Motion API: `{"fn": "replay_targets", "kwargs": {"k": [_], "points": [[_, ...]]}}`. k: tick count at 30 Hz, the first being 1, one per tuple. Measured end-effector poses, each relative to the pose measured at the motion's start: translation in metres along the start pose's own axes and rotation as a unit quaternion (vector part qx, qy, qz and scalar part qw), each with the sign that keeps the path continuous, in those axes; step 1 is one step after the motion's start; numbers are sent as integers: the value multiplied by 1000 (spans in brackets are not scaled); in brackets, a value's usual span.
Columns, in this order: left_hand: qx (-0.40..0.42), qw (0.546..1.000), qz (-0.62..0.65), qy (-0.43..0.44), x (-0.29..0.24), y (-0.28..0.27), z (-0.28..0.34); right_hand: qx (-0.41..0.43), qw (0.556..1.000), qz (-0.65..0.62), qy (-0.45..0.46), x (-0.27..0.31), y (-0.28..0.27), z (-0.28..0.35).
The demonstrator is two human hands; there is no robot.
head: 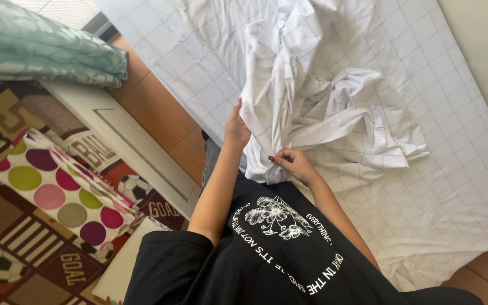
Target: Folding a white grid-patterned bedsheet on top of a bed.
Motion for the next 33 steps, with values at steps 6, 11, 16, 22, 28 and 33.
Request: {"fn": "replay_targets", "kwargs": {"k": [6,11,16,22,28,33], "points": [[137,943,264,-151,-74,34,26,157,987,19,-10,2,15,24],[146,975,165,-27,-98,3,-45,236,970,56,-6,4,8,51],[130,989,13,71,-170,51,2,226,972,57,-3,13,-1,52],[206,870,-333,298,-161,55,52,209,973,97,-8,20,-6,45],[100,828,-495,245,-83,-45,46,89,978,177,-64,59,-20,37],[-18,883,-449,132,-40,-125,19,31,960,251,-120,99,-14,32]]}}
Point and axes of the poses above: each hand's wrist, its own z-axis away from the middle knuckle, its own y-axis out of the palm, x = y × z, the point moved 2 cm from there along -z, towards the middle knuckle, and after that the axes turned 6 degrees about z, right-handed, at the moved point
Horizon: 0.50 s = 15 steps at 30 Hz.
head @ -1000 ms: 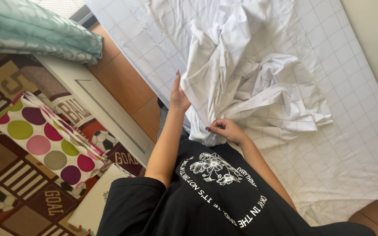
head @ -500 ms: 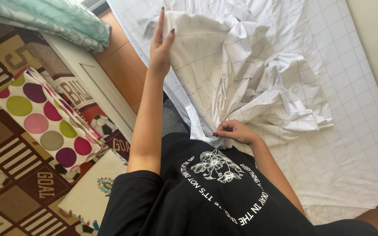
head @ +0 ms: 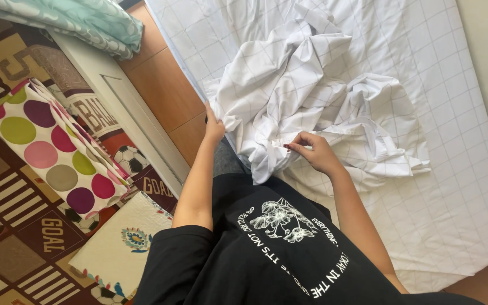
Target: Folding a white grid-patterned bedsheet on top of a bed.
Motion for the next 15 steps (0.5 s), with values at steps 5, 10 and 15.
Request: {"fn": "replay_targets", "kwargs": {"k": [5,10,15], "points": [[-15,923,119,-366,55,-5,12,-35,999,17,-4,27,-4,-9],[-156,972,90,-149,167,-11,-34,-39,999,36,-12,67,-18,-19],[-225,967,56,-104,125,-19,-75,-16,998,24,-59,120,-19,-26]]}}
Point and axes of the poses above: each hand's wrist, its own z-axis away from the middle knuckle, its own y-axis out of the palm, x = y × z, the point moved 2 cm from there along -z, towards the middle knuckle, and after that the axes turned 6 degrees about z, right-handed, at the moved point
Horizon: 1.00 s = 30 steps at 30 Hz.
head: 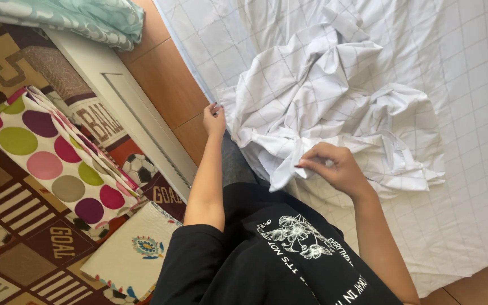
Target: Folding a white grid-patterned bedsheet on top of a bed.
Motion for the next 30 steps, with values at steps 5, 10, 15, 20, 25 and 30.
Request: {"fn": "replay_targets", "kwargs": {"k": [5,10,15,20,25,30], "points": [[31,980,-194,-34,-50,20,-1,33,995,-9,-98,42,20,-18],[28,967,-254,9,-70,24,-2,53,989,-7,-136,47,38,-28],[12,993,-86,83,-114,14,7,58,992,-7,-108,39,40,-21],[84,968,177,156,-206,-1,17,78,991,14,-111,46,26,2],[170,934,185,255,-331,-12,67,63,980,25,-187,93,-6,34],[303,875,268,266,-372,-5,121,-30,963,-20,-265,120,-38,58]]}}
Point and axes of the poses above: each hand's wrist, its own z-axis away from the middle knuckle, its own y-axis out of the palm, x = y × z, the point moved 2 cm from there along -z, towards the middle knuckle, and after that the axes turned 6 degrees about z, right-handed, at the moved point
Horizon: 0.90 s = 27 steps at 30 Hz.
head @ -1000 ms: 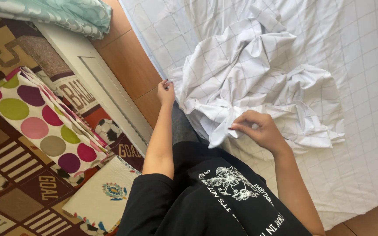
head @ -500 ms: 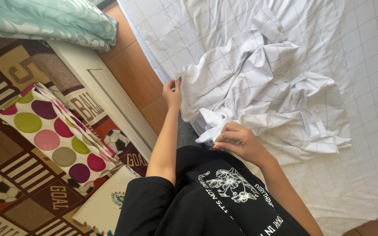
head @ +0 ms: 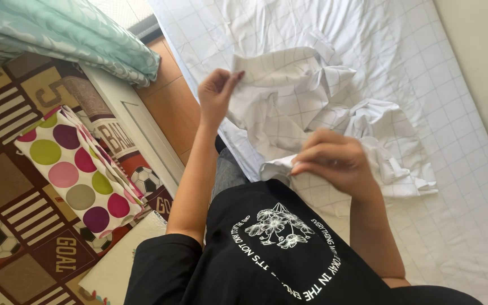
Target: Folding a white grid-patterned bedsheet on top of a bed.
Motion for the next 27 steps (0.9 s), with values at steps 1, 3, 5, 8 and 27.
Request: {"fn": "replay_targets", "kwargs": {"k": [1,3,5,8,27], "points": [[20,1000,17,-10,3,8,7,-41,999,8,-16,3,-5,-1],[40,998,35,-16,6,26,25,-82,996,18,-37,4,-10,-4],[47,998,21,-27,6,47,44,-117,990,59,-45,1,-12,-11],[68,998,15,-8,-24,86,71,-126,988,90,-20,-10,-6,-17],[112,992,-61,16,-62,135,119,-281,957,-63,-42,-43,-5,2]]}}
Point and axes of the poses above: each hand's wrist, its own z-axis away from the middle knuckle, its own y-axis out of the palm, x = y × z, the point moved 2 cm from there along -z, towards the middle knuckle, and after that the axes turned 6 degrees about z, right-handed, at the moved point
